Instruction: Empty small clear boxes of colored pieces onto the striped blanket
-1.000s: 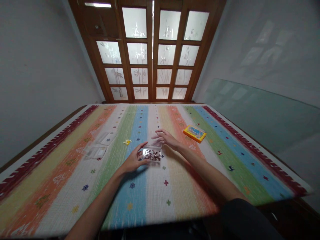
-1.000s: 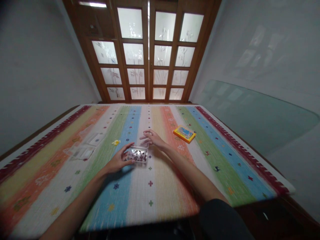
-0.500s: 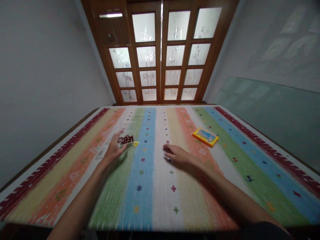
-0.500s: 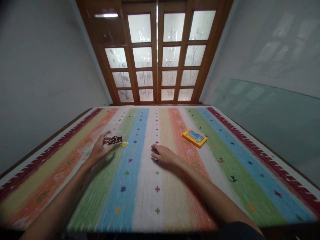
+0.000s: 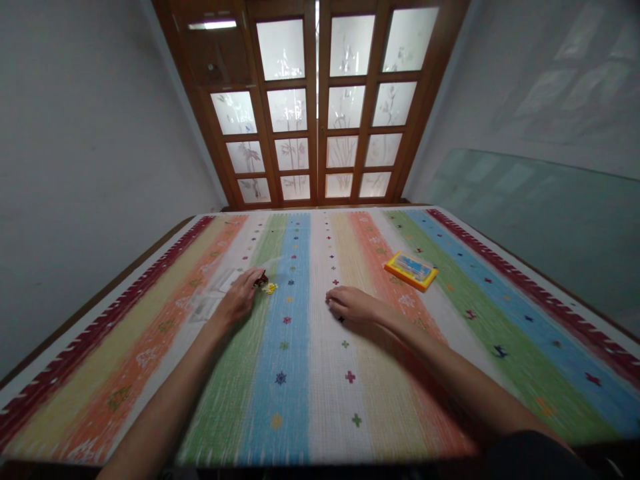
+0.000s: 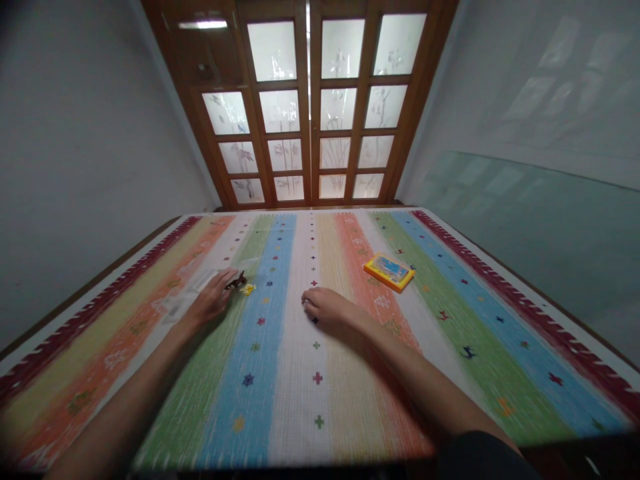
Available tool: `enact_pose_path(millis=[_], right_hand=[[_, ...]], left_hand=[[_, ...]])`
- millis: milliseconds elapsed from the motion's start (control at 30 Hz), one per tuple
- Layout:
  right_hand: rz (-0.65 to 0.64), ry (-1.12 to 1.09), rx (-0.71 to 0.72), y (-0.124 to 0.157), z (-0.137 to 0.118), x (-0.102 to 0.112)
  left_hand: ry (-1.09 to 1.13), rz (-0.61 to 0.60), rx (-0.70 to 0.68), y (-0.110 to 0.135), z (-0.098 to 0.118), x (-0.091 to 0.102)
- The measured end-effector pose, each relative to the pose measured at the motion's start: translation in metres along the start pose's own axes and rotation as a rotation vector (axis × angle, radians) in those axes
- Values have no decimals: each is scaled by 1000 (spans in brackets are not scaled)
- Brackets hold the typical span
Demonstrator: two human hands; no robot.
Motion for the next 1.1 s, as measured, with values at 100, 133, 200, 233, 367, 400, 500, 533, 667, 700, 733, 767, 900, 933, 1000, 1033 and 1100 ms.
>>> enact_pose_path(millis=[100,133,200,233,367,400,500,533,667,700,733,767,900,933,1000,1033,1100], right_hand=[[-6,53,-18,-6,-1,-1],[-6,69,-25,-8,-1,-1],[-7,98,-36,-10,-1,0],[-9,108,-40,-11,-2,0],[-18,131,-51,-11,-1,0],[-18,133,-54,-11,-1,1],[-14,132,-58,-9,-1,1],[-13,130,-58,-8,0,1],[-13,120,-60,-8,0,2],[-12,117,-59,-8,0,2],[-10,113,-59,-8,0,2],[-8,110,-58,-8,1,2],[-9,99,-50,-9,1,1],[-15,97,-47,-9,1,1],[-35,92,-36,-7,1,0],[-49,89,-28,-5,0,-1],[-84,83,-9,0,0,-3]], left_hand=[[-8,-39,-47,1,6,-5],[-15,-55,-69,1,8,-6],[-30,-85,-113,0,12,-7],[-35,-99,-131,0,12,-7],[-49,-140,-157,-2,11,-2],[-56,-140,-151,-3,10,1],[-84,-126,-130,-6,6,13],[-95,-118,-128,-7,5,17],[-142,-94,-114,-10,0,31],[-147,-85,-102,-11,-2,34],[-148,-66,-83,-12,-5,37],[-143,-37,-59,-13,-8,40],[-109,125,124,-23,-28,50],[-99,154,184,-26,-34,48],[-66,187,285,-34,-44,40],[-41,193,315,-39,-48,35],[6,200,330,-48,-51,23]])
Point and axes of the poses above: each hand's wrist, its own y-axis away from the middle knuckle, its own x-axis out of the back of the hand, z = x × y, the point moved 9 cm from there along -y, towards the middle knuckle, and after that the axes turned 13 degrees about -y, right-handed, at the moved point
